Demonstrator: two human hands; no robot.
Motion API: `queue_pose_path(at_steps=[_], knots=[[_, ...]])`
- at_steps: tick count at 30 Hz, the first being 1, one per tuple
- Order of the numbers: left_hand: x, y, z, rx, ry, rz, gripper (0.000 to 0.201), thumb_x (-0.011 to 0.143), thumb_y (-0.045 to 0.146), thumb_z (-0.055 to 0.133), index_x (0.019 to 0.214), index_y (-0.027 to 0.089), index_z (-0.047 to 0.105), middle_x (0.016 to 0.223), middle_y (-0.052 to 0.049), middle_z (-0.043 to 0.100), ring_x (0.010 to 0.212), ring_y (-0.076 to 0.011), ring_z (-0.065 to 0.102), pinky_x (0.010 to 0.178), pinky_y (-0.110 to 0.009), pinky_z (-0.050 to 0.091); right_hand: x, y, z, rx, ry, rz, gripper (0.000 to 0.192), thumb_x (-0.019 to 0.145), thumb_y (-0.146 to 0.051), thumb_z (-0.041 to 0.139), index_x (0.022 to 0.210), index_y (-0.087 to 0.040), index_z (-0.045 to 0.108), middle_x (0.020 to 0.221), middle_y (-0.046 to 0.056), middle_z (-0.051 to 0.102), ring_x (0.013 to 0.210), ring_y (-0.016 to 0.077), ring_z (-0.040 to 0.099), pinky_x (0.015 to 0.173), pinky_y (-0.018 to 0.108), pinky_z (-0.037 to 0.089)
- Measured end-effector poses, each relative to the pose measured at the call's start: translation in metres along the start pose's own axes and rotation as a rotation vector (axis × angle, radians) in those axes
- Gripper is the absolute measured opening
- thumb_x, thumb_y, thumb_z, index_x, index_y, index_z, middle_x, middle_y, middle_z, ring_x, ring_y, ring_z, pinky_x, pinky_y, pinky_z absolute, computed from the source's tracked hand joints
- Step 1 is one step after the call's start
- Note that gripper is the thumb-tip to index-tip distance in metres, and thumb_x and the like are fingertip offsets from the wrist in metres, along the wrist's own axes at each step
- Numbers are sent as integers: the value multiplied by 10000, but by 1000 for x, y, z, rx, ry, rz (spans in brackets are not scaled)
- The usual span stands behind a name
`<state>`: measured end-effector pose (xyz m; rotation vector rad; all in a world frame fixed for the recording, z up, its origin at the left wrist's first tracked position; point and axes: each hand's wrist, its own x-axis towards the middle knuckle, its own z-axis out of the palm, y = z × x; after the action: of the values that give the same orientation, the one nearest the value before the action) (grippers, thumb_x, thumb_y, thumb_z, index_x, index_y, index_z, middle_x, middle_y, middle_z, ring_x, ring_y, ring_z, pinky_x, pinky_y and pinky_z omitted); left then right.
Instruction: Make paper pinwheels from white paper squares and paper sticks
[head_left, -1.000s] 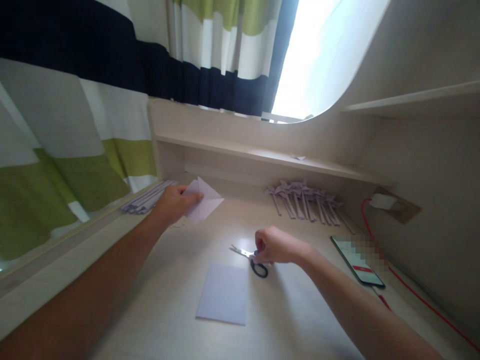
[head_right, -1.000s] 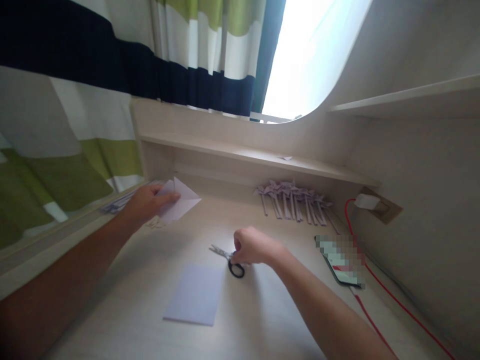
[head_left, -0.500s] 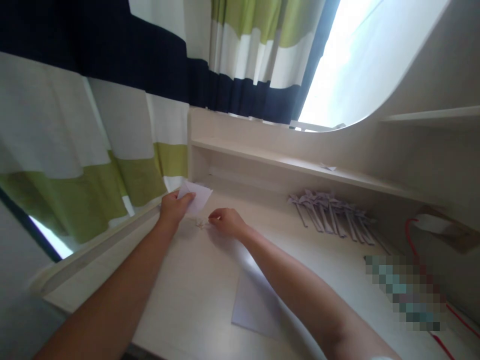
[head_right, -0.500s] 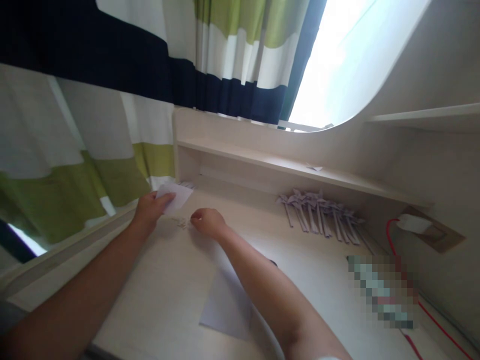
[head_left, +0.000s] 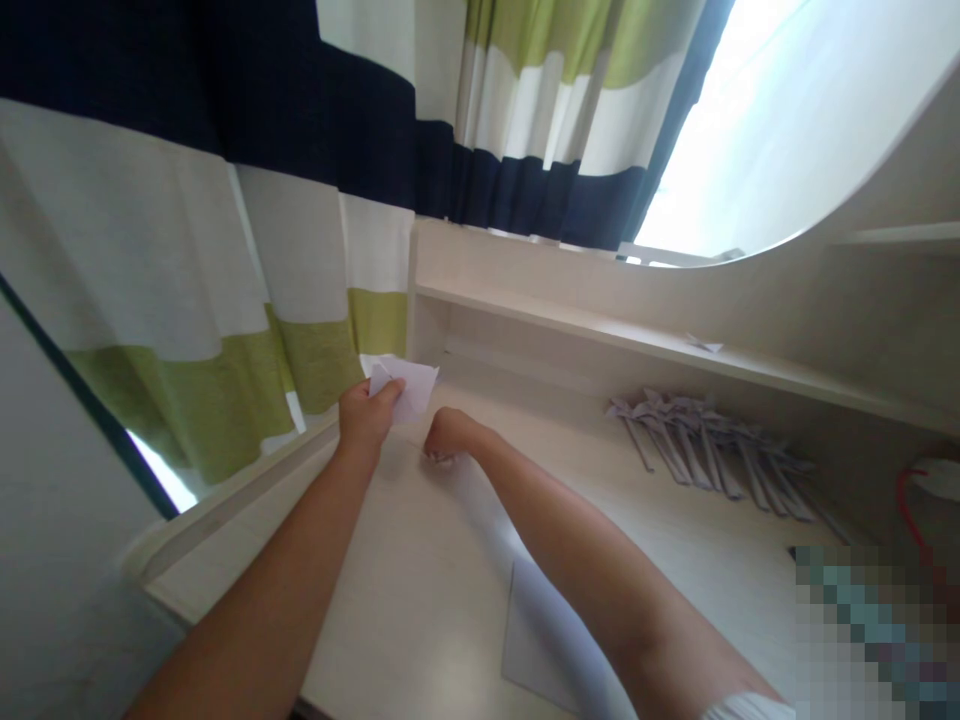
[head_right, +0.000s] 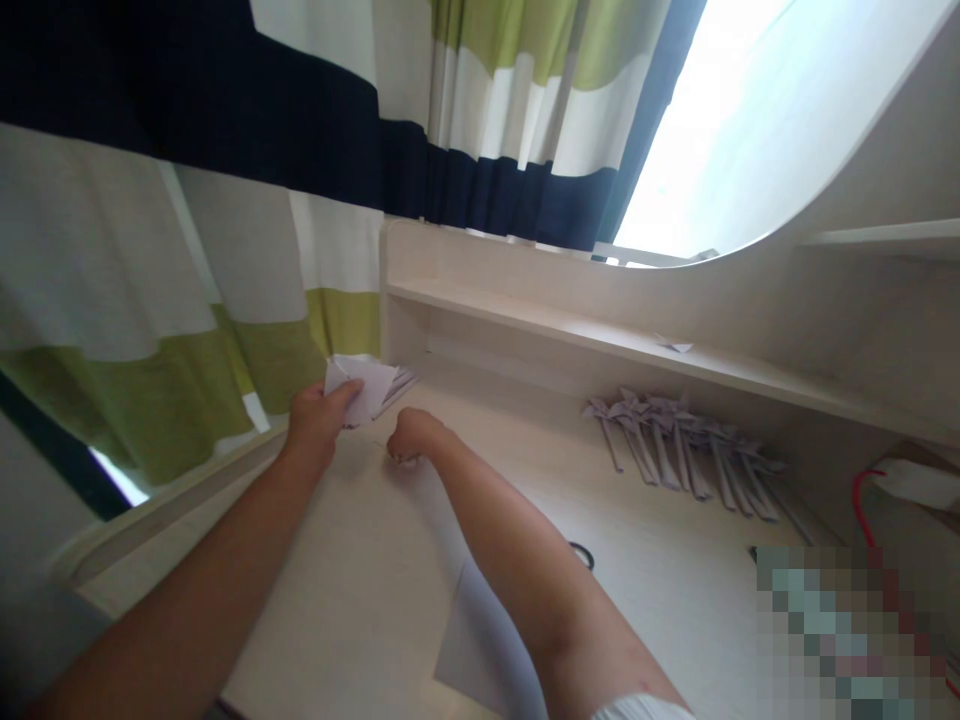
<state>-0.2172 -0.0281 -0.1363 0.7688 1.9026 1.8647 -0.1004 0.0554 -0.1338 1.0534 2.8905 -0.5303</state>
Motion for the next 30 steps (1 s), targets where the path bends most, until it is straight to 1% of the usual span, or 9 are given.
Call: queue_pose_path(at_steps=[4, 8, 10, 13, 15, 18, 23, 26, 30], knots=[[-4, 2, -1, 12, -24, 4, 376, 970, 357, 680, 1286, 156, 647, 1310, -108, 656, 1092, -269, 677, 892, -450, 602, -17, 13, -16, 189, 21, 36, 359, 997, -361, 673, 1290, -155, 646, 1308, 91, 656, 1104, 281, 680, 913, 454, 599], [-16, 8, 1, 41, -84, 48, 352, 975, 361, 675, 1257, 151, 654, 1271, -101, 670, 1060, -254, 685, 878, -440, 605, -52, 39, -36, 402, 151, 42, 343, 1008, -349, 662, 1296, -164, 635, 1289, 107, 661, 1069, 243, 690, 892, 440, 606], [-28, 13, 5, 51, -130, 89, 279, 948, 350, 699, 1119, 130, 702, 1092, -73, 723, 928, -224, 700, 788, -369, 597, -81, 52, -47, 506, 256, 46, 305, 1013, -345, 656, 1251, -153, 648, 1207, 93, 688, 989, 217, 704, 842, 405, 615], [-55, 29, 18, 54, -234, 168, 210, 820, 336, 747, 812, 126, 741, 699, -20, 697, 658, -206, 644, 557, -272, 470, -138, 63, -64, 640, 460, 14, 167, 1022, -205, 566, 1123, -113, 662, 868, 50, 721, 763, 155, 693, 743, 304, 582], [-77, 46, 30, 57, -344, 226, 226, 758, 365, 756, 759, 140, 755, 659, -14, 693, 599, -190, 604, 515, -260, 412, -181, 64, -73, 699, 599, -35, 131, 972, -187, 595, 1062, -138, 678, 818, 31, 725, 766, 146, 690, 752, 273, 557], [-113, 76, 51, 67, -541, 288, 267, 731, 399, 736, 800, 148, 794, 678, -23, 719, 576, -188, 594, 505, -260, 399, -240, 58, -85, 724, 783, -91, 139, 923, -265, 669, 1007, -178, 737, 906, 44, 762, 838, 158, 695, 783, 277, 539], [-165, 125, 77, 148, -925, 360, 282, 782, 428, 700, 766, 160, 788, 700, -53, 745, 606, -214, 642, 524, -266, 419, -306, 55, -99, 568, 1062, -135, 145, 940, -251, 664, 999, -205, 788, 1004, 64, 793, 926, 195, 722, 844, 331, 550], [-190, 144, 86, 187, -1109, 374, 336, 836, 469, 636, 751, 165, 750, 664, -48, 702, 560, -191, 598, 503, -262, 391, -333, 62, -103, 579, 1083, -131, 145, 949, -238, 653, 999, -221, 788, 986, 51, 798, 906, 195, 732, 818, 328, 561], [-214, 159, 95, 153, -1293, 298, 345, 857, 495, 622, 792, 174, 729, 668, -52, 687, 538, -188, 601, 476, -254, 396, -358, 72, -107, 599, 1047, -129, 142, 926, -196, 668, 963, -240, 797, 921, 26, 799, 848, 187, 735, 782, 317, 570]])
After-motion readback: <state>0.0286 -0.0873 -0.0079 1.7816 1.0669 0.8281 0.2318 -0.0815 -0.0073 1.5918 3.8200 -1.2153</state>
